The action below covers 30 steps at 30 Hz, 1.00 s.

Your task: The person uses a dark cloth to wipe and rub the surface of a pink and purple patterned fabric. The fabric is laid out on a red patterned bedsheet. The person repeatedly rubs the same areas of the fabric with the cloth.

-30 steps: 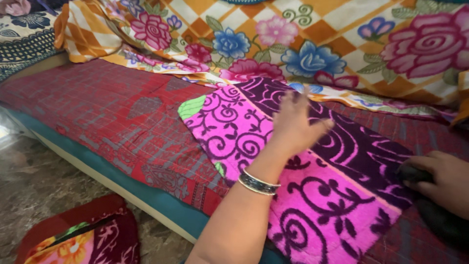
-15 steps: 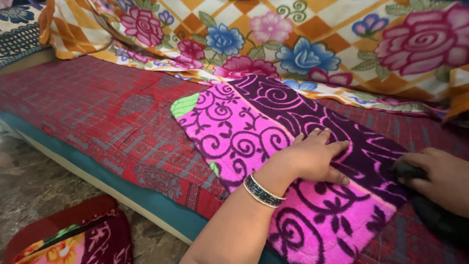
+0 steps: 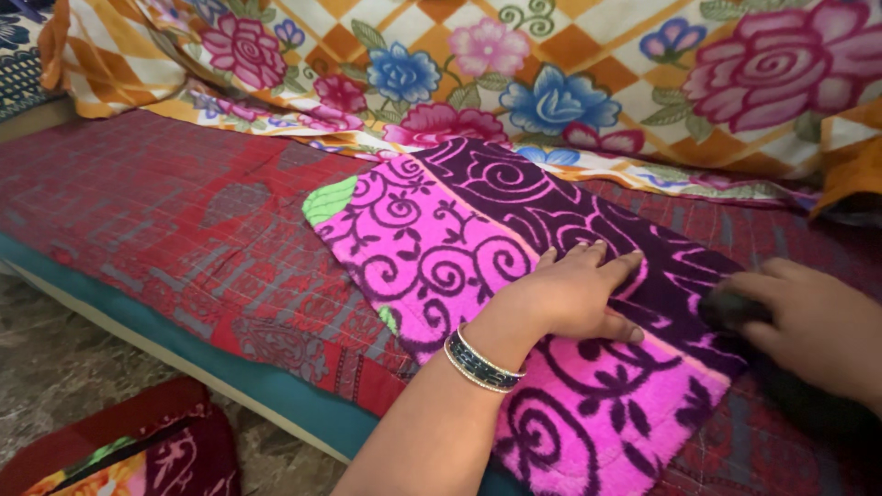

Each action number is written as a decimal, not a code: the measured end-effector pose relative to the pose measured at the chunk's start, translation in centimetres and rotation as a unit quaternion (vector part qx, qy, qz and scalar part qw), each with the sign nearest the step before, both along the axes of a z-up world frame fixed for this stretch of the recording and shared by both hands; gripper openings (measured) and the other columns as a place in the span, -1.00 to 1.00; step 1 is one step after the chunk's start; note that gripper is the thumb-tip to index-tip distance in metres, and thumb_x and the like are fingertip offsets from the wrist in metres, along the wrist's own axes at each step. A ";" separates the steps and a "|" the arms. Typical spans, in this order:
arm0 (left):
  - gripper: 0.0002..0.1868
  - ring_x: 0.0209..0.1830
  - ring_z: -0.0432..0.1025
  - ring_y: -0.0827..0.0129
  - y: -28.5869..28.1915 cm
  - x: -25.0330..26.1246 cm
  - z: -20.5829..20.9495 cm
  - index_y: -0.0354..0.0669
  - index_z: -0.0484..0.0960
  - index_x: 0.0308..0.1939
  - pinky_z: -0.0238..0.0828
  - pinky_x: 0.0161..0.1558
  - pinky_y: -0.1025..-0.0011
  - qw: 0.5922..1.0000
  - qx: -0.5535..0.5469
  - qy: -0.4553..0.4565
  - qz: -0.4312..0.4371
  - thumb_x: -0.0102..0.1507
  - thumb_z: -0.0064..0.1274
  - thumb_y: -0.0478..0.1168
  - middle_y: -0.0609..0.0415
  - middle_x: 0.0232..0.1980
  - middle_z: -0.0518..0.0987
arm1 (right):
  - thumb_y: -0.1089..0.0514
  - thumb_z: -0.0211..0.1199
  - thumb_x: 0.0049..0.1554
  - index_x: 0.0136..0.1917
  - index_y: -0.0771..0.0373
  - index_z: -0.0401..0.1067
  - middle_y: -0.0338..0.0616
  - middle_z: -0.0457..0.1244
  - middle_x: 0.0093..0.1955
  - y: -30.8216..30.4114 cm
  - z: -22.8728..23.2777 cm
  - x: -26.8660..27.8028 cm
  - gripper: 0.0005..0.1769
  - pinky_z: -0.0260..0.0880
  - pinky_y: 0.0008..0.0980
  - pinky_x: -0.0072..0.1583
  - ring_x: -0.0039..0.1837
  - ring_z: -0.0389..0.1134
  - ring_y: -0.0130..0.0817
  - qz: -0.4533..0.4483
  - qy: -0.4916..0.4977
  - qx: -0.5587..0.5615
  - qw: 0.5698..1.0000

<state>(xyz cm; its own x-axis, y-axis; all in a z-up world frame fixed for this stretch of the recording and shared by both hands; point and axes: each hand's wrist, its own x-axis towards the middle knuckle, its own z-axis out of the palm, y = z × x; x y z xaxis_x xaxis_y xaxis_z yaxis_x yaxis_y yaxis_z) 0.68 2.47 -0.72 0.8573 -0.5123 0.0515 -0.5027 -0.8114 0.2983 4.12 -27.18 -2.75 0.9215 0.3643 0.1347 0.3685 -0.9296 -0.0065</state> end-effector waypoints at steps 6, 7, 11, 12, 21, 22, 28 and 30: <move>0.12 0.64 -0.08 -0.06 -0.1 -0.3 0.2 0.11 0.00 0.60 -0.18 0.49 -0.17 1.000 0.000 0.006 0.006 0.10 0.19 0.33 -0.23 0.62 0.05 | 0.12 0.36 -0.13 0.02 -0.02 0.61 -0.24 0.38 0.06 4.3 0.6 -2.8 -0.62 0.38 -0.20 0.24 0.19 0.38 -0.17 0.130 -0.003 0.051 0.990; 0.12 0.64 -0.09 -0.07 -0.1 -0.3 0.2 0.10 0.00 0.60 -0.18 0.49 -0.18 1.000 0.000 0.006 0.005 0.10 0.19 0.33 -0.23 0.62 0.05 | 0.12 0.37 -0.14 0.01 -0.01 0.62 -0.25 0.38 0.07 4.4 0.5 -2.8 -0.62 0.38 -0.21 0.25 0.20 0.38 -0.18 0.119 0.011 0.040 0.992; 0.12 0.64 -0.10 -0.07 -0.1 -0.4 0.4 0.08 -0.03 0.61 -0.19 0.49 -0.17 1.000 0.000 0.008 0.002 0.12 0.18 0.32 -0.24 0.61 0.04 | 0.20 0.37 -0.11 0.06 -0.01 0.63 -0.18 0.38 0.08 3.1 1.4 -1.8 -0.58 0.39 -0.21 0.28 0.21 0.39 -0.15 0.051 -0.015 0.040 0.998; 0.12 0.64 -0.10 -0.06 -0.1 -0.4 0.4 0.08 -0.03 0.61 -0.19 0.50 -0.16 1.000 0.000 0.008 0.003 0.12 0.18 0.33 -0.24 0.61 0.04 | 0.20 0.36 -0.08 0.11 -0.04 0.63 -0.15 0.36 0.10 3.0 1.7 -1.9 -0.56 0.40 -0.21 0.28 0.22 0.39 -0.13 0.005 -0.021 0.011 1.000; 0.12 0.63 -0.08 -0.07 -0.1 -0.5 0.6 0.09 -0.04 0.61 -0.18 0.49 -0.16 1.000 0.009 0.011 0.001 0.12 0.17 0.32 -0.24 0.61 0.05 | 0.16 0.42 -0.14 0.01 -0.06 0.62 -0.20 0.38 0.01 6.4 2.9 -4.4 -0.62 0.41 -0.18 0.19 0.14 0.40 -0.13 0.120 0.003 0.057 0.991; 0.11 0.63 -0.09 -0.08 -0.1 -0.6 0.5 0.08 -0.04 0.61 -0.18 0.50 -0.16 1.000 0.006 0.009 0.001 0.13 0.17 0.32 -0.25 0.61 0.05 | 0.17 0.41 -0.14 0.01 -0.06 0.62 -0.21 0.38 0.01 6.4 2.8 -4.2 -0.61 0.42 -0.20 0.20 0.15 0.40 -0.15 0.116 0.013 0.044 0.992; 0.11 0.64 -0.14 -0.10 0.0 -0.7 0.7 0.08 -0.05 0.60 -0.22 0.50 -0.16 1.000 -0.002 0.012 -0.003 0.14 0.19 0.31 -0.25 0.61 0.03 | 0.21 0.39 -0.04 0.08 -0.07 0.61 -0.13 0.33 0.09 4.7 4.5 -4.8 -0.62 0.40 -0.16 0.24 0.21 0.36 -0.10 -0.065 -0.065 0.005 0.996; 0.11 0.64 -0.15 -0.11 -0.1 -0.6 0.6 0.08 -0.06 0.60 -0.23 0.50 -0.17 1.000 -0.002 0.010 -0.002 0.14 0.18 0.30 -0.24 0.61 0.02 | 0.20 0.40 -0.14 0.05 -0.04 0.61 -0.16 0.36 0.04 5.2 4.3 -5.5 -0.57 0.39 -0.16 0.20 0.16 0.38 -0.10 0.037 -0.061 0.055 0.996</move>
